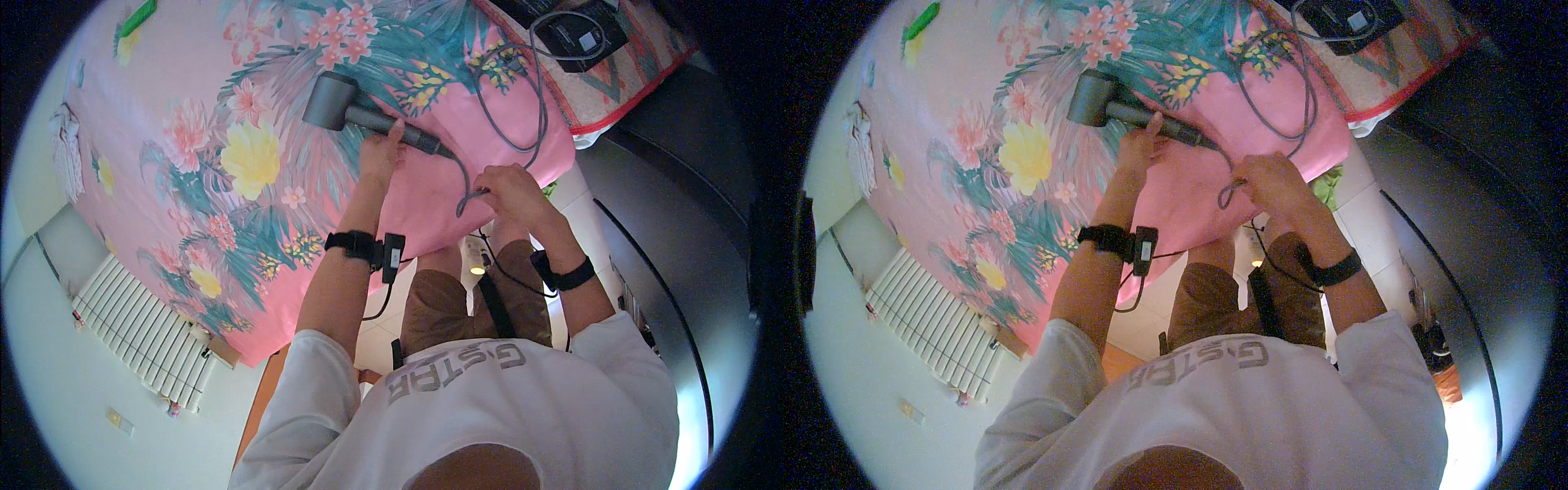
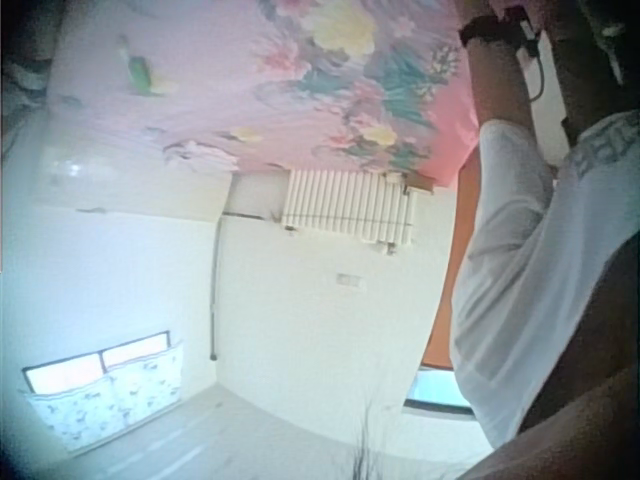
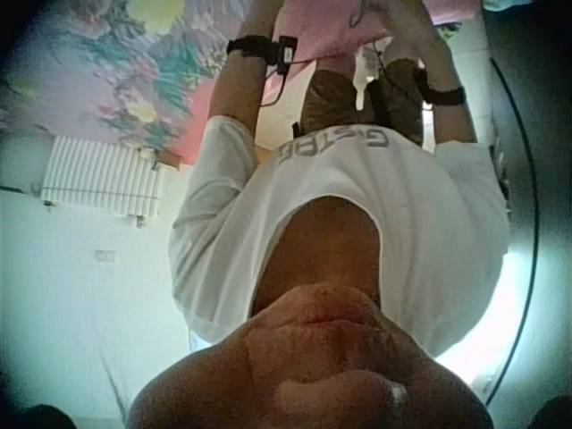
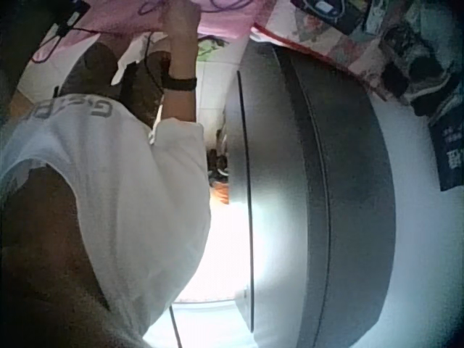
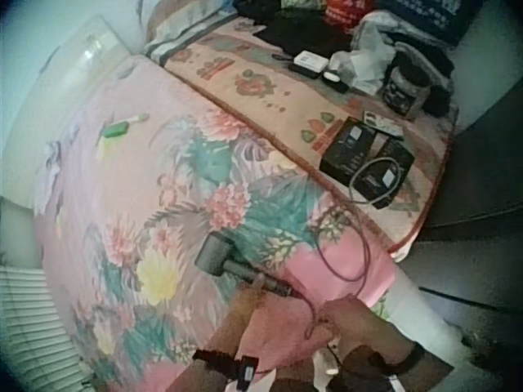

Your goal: The person wipes the top surface of a refrigerator with a cloth, folds black garments on a bed, and سپس wraps the cord of a hair dryer.

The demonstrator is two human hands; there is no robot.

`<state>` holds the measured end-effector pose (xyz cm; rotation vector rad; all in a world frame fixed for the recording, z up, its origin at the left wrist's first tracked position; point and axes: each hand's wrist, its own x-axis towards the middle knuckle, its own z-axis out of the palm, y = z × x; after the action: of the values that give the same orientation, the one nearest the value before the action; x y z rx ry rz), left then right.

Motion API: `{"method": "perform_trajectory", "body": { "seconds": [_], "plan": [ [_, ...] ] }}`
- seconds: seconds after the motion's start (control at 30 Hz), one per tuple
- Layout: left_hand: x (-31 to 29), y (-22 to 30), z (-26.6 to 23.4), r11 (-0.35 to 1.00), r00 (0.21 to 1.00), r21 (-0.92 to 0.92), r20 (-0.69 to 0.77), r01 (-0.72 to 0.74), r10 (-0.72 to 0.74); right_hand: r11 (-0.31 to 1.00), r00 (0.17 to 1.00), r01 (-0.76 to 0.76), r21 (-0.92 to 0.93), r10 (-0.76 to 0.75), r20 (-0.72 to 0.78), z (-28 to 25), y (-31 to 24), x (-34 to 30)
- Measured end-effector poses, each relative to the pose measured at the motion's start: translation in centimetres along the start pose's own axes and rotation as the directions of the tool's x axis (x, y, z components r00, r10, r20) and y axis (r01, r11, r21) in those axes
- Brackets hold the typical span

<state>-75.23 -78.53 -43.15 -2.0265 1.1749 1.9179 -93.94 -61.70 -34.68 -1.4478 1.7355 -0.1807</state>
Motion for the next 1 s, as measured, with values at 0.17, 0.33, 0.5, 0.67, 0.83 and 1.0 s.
{"method": "perform_trajectory", "body": {
  "seconds": [0.17, 0.33, 0.5, 0.67, 0.83, 1.0],
  "plan": [
    [1.5, 0.2, 0.9, 0.964, 0.997, -0.253, -0.031, -0.075, 0.069, 0.957, 0.961, 0.259, 0.132, -0.269, 0.066, -0.7, -2.9, -0.6],
    [2.8, -2.3, -1.6, 0.867, 0.994, -0.498, 0.089, -0.005, 0.057, 0.854, 0.928, 0.312, 0.416, -0.368, 0.059, -2.4, -6.1, -0.3],
    [-4.2, -3.1, -0.9, 0.664, 0.961, -0.739, 0.25, 0.11, 0.119, 0.732, 0.97, 0.223, 0.644, -0.235, -0.069, -3.4, -4.2, 0.1],
    [-9.7, -5.9, -1.2, 0.781, 0.893, -0.562, 0.45, 0.273, 0.012, 0.819, 0.97, 0.23, 0.525, -0.237, -0.056, -2.9, -4.0, 4.0],
    [-9.4, -7.0, -0.9, 0.622, 0.872, -0.7, 0.487, 0.35, 0.058, 0.938, 0.973, 0.218, 0.269, -0.231, 0.02, 1.8, -2.8, 5.9],
    [-9.9, -6.4, -2.0, 0.607, 0.876, -0.728, 0.47, 0.317, 0.106, 0.959, 0.998, 0.054, 0.277, -0.046, -0.035, 2.2, -3.5, 6.0]
  ]
}}
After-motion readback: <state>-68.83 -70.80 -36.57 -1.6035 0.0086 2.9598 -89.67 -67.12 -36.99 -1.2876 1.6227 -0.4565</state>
